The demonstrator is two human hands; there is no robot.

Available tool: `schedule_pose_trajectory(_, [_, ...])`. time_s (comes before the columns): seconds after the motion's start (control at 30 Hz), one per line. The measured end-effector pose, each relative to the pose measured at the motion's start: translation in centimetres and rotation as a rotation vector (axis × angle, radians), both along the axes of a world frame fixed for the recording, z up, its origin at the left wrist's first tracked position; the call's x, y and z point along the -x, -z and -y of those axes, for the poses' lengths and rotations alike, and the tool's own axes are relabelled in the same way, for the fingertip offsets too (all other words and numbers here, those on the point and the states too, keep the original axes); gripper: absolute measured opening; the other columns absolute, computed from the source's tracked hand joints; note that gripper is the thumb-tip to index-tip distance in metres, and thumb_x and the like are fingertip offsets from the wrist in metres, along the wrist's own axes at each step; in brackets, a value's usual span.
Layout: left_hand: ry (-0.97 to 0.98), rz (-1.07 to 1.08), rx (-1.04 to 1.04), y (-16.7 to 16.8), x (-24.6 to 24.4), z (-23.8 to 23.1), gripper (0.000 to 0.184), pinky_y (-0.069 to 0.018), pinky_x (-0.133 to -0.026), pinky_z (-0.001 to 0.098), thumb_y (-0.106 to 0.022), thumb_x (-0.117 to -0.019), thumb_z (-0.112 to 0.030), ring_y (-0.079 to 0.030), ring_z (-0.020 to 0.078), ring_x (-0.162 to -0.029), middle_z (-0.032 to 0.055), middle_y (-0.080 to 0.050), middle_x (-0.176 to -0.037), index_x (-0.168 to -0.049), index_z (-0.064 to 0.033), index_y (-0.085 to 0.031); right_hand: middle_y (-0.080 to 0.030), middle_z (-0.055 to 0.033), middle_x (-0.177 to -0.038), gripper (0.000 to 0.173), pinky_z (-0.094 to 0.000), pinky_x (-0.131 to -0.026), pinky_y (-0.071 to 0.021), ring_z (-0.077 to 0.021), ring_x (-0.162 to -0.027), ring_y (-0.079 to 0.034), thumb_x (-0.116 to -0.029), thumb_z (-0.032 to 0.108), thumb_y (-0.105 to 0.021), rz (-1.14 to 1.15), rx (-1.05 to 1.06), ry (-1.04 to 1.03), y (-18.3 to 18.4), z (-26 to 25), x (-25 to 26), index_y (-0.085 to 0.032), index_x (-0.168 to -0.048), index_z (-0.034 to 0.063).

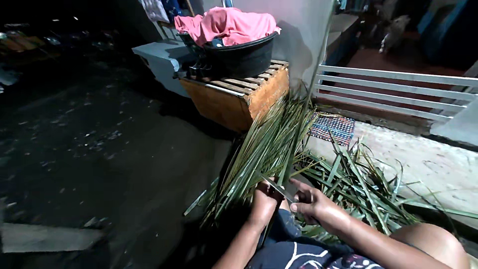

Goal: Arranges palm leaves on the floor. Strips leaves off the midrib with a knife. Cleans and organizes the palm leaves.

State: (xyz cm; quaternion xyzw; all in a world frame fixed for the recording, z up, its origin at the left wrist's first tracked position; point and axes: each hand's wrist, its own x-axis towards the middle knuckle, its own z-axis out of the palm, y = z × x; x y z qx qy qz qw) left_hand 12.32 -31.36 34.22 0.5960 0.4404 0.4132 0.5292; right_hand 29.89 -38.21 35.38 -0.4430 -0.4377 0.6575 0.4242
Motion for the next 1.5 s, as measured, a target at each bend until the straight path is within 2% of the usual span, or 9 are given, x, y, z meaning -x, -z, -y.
schedule_pose_trajectory(0.2, [0.09,-0.032,0.002,2.1,0.4,0.0,0.041,-0.0608,-0.089,0.0346,-0.081,-0.0812,-0.004,-0.07,0.0175,-0.1,0.0095,-0.069,-0.112,-0.119,-0.001,-0.066,-0.063,-0.0009,-0.084,0.054,-0.0215,-0.046,-0.0411,-0.0058,-0.053,-0.049,-0.0899,0.011,-0.073,-0.192,-0.027,0.051,1.5,-0.1,-0.2,-0.052,-0.139,0.0108])
schedule_pose_trajectory(0.43, [0.13,-0.016,-0.076,3.5,1.6,1.4,0.016,-0.0617,-0.068,0.0279,-0.068,-0.091,0.002,-0.07,0.0102,-0.073,0.0049,-0.073,-0.087,-0.106,0.0039,-0.068,-0.062,-0.0006,-0.087,0.081,-0.0203,-0.047,-0.044,-0.0052,-0.053,-0.05,-0.0894,0.009,-0.07,-0.192,-0.034,0.134,1.1,0.2,-1.8,-0.028,-0.159,0.0045])
schedule_pose_trajectory(0.57, [0.079,-0.013,-0.193,3.8,0.6,0.7,0.025,-0.0637,-0.079,0.0315,-0.073,-0.087,0.002,-0.071,0.016,-0.09,0.0111,-0.069,-0.107,-0.112,0.0033,-0.068,-0.063,-0.0009,-0.089,0.085,-0.0213,-0.049,-0.045,-0.0062,-0.057,-0.052,-0.0888,0.01,-0.074,-0.114,-0.031,0.082,0.8,0.4,-1.0,-0.027,-0.159,0.0054])
schedule_pose_trajectory(0.8, [0.131,0.075,-0.138,2.3,-0.2,1.3,0.029,-0.0633,-0.087,0.035,-0.072,-0.0846,0.01,-0.073,0.0179,-0.094,0.0111,-0.075,-0.103,-0.113,0.0056,-0.067,-0.068,-0.0029,-0.097,0.076,-0.0215,-0.052,-0.0473,-0.0066,-0.062,-0.056,-0.0851,0.008,-0.079,-0.067,-0.097,0.088,1.9,0.6,-0.9,-0.043,-0.152,0.0061])
schedule_pose_trajectory(0.9, [0.137,0.063,-0.1,1.9,0.1,1.4,0.025,-0.0616,-0.091,0.0332,-0.069,-0.0879,0.008,-0.073,0.0154,-0.098,0.0097,-0.075,-0.105,-0.113,0.0049,-0.068,-0.07,-0.0048,-0.114,0.075,-0.0223,-0.065,-0.055,-0.0073,-0.079,-0.065,-0.0836,0.005,-0.08,-0.046,-0.145,0.117,2.4,0.8,-0.9,-0.046,-0.151,0.0031])
schedule_pose_trajectory(1.0, [0.17,0.099,0.064,1.1,0.3,1.6,0.02,-0.06,-0.063,0.0256,-0.063,-0.0902,0.008,-0.069,0.0105,-0.072,0.0065,-0.073,-0.09,-0.11,0.0027,-0.067,-0.068,-0.0075,-0.129,0.072,-0.0242,-0.092,-0.0575,-0.0081,-0.104,-0.069,-0.0833,0.004,-0.081,0.047,-0.253,0.171,2.8,0.9,-1.0,-0.049,-0.148,-0.0022])
schedule_pose_trajectory(1.07, [0.227,0.155,0.17,0.9,0.5,1.5,0.017,-0.0554,-0.053,0.0226,-0.059,-0.0918,0.008,-0.065,0.0092,-0.06,0.0052,-0.071,-0.081,-0.105,0.0016,-0.067,-0.067,-0.008,-0.128,0.069,-0.0222,-0.092,-0.056,-0.0063,-0.103,-0.067,-0.0826,0.007,-0.082,0.132,-0.28,0.212,2.7,0.9,-1.2,-0.053,-0.145,-0.0008])
schedule_pose_trajectory(1.23, [0.416,0.196,0.398,1.3,1.3,0.7,0.015,-0.052,-0.051,0.0185,-0.053,-0.0989,0.002,-0.063,0.0053,-0.056,0.0045,-0.072,-0.08,-0.097,-0.0025,-0.067,-0.066,-0.0064,-0.103,0.057,-0.0185,-0.081,-0.0539,-0.0058,-0.089,-0.063,-0.0794,0.017,-0.084,0.35,-0.351,0.358,3.7,0.7,-1.2,-0.068,-0.133,0.0054])
schedule_pose_trajectory(1.5, [0.609,0.048,0.52,3.4,3.5,0.3,0.012,-0.0521,-0.052,0.0176,-0.057,-0.0994,-0.005,-0.062,0.0031,-0.058,-0.0002,-0.072,-0.083,-0.104,-0.007,-0.067,-0.071,-0.0102,-0.116,0.056,-0.0243,-0.081,-0.0583,-0.0095,-0.091,-0.069,-0.0841,0.004,-0.079,0.184,-0.212,0.611,4.1,-0.4,-3.4,-0.062,-0.137,-0.0004])
